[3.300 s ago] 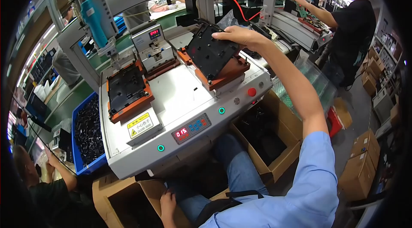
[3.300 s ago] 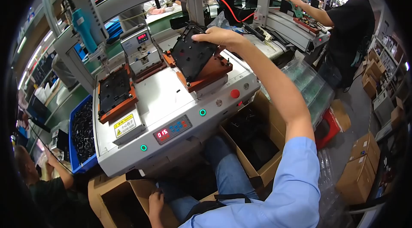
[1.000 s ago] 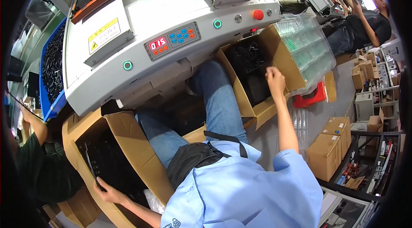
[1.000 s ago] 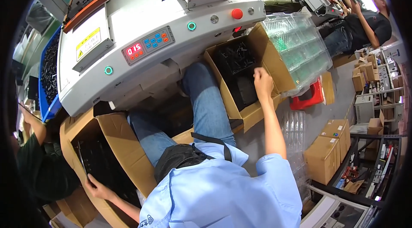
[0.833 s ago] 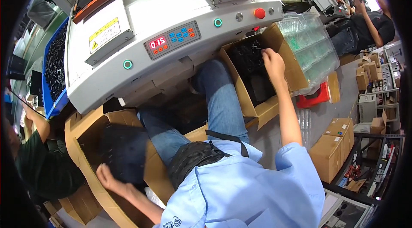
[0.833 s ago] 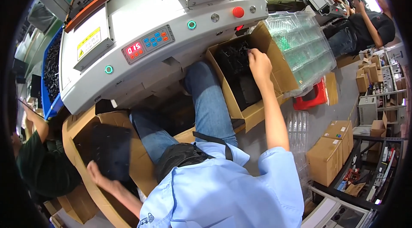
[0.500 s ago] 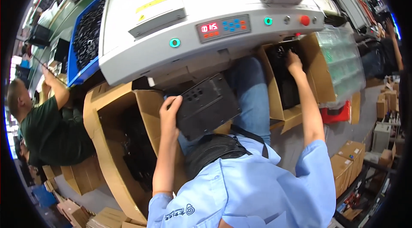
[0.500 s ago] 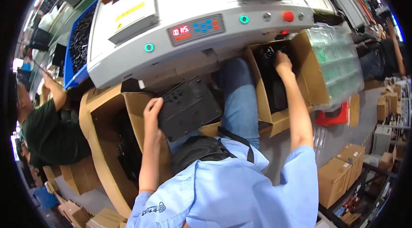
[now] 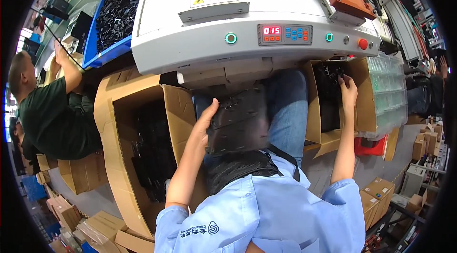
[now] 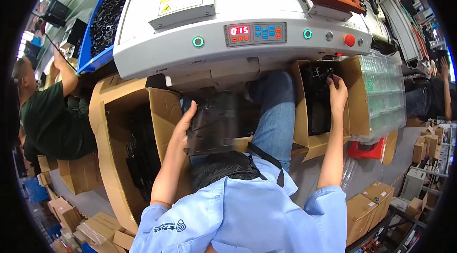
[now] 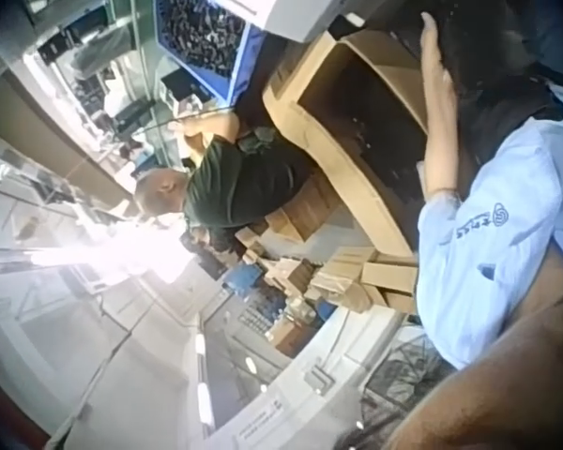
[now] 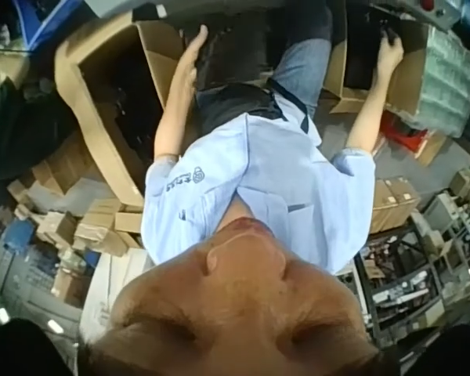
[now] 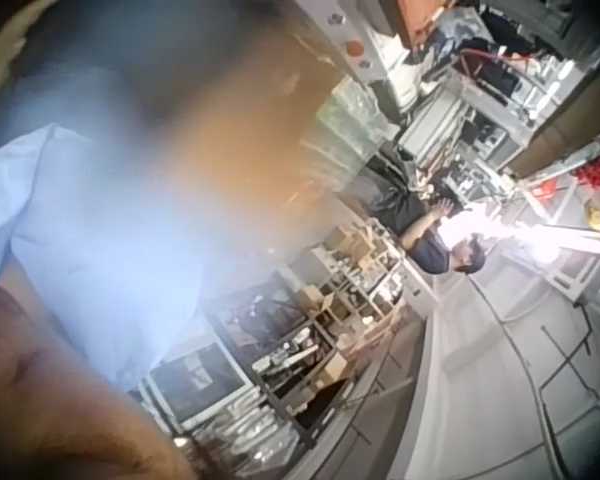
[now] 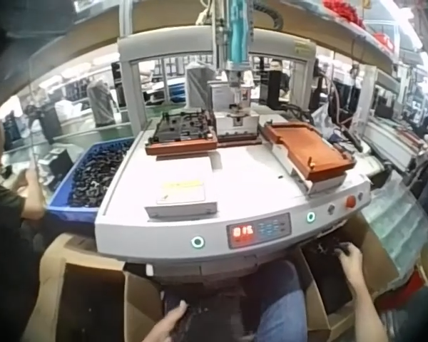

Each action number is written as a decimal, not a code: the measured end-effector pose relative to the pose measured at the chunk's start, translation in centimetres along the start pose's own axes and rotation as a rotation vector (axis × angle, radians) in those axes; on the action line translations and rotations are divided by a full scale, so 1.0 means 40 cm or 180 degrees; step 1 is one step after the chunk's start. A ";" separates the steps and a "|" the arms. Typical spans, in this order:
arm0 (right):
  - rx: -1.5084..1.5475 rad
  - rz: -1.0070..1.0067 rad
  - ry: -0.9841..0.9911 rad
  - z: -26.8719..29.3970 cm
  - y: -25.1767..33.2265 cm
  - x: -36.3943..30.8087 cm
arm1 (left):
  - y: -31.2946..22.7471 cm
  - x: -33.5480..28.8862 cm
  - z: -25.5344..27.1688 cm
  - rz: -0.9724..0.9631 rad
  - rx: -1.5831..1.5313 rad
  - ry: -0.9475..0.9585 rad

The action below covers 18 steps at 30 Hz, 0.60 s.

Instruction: Manually loading electronic components into a press machine and organizing them into boxes.

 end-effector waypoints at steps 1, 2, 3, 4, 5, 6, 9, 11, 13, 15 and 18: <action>0.0418 -0.0094 0.0055 0.004 0.010 -0.010 | 0.006 -0.010 0.025 -0.0082 0.0212 -0.0525; 0.0823 -0.0027 0.0185 -0.007 0.088 -0.044 | 0.031 0.017 0.029 0.0533 -0.0839 0.1200; 0.1165 0.0083 0.0403 -0.027 0.136 -0.081 | 0.044 0.024 0.031 0.1149 -0.1844 0.2948; 0.0926 0.0207 0.0677 -0.043 0.172 -0.120 | 0.059 0.007 0.006 0.1093 -0.2054 0.3067; 0.1312 0.0204 0.0971 -0.058 0.256 -0.176 | 0.066 0.006 0.007 0.1070 -0.2043 0.3050; 0.1698 0.0186 0.1237 -0.078 0.319 -0.230 | 0.070 0.006 0.005 0.0976 -0.1978 0.3167; 0.1990 0.0427 0.2180 -0.128 0.459 -0.360 | 0.079 0.007 0.002 0.0943 -0.1991 0.3334; 0.2245 0.0443 0.2549 -0.161 0.534 -0.418 | 0.080 0.003 -0.003 0.1071 -0.2123 0.3411; 0.2468 0.0519 0.2689 -0.175 0.612 -0.451 | 0.094 0.023 0.015 0.1019 -0.2163 0.3434; 0.2854 0.0753 0.2382 -0.223 0.638 -0.471 | 0.105 0.039 0.025 0.1064 -0.2233 0.3415; 0.2551 0.0516 0.2191 -0.216 0.723 -0.488 | 0.114 0.058 0.044 0.0913 -0.1971 0.3356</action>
Point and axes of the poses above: each hand's wrist, its own x-axis towards the middle knuckle, its own z-axis out of the back of the hand, y = z × x, the point moved 3 cm from there along x, towards the middle knuckle, and after that the axes turned 4 degrees about -x, right-handed, at the moved point
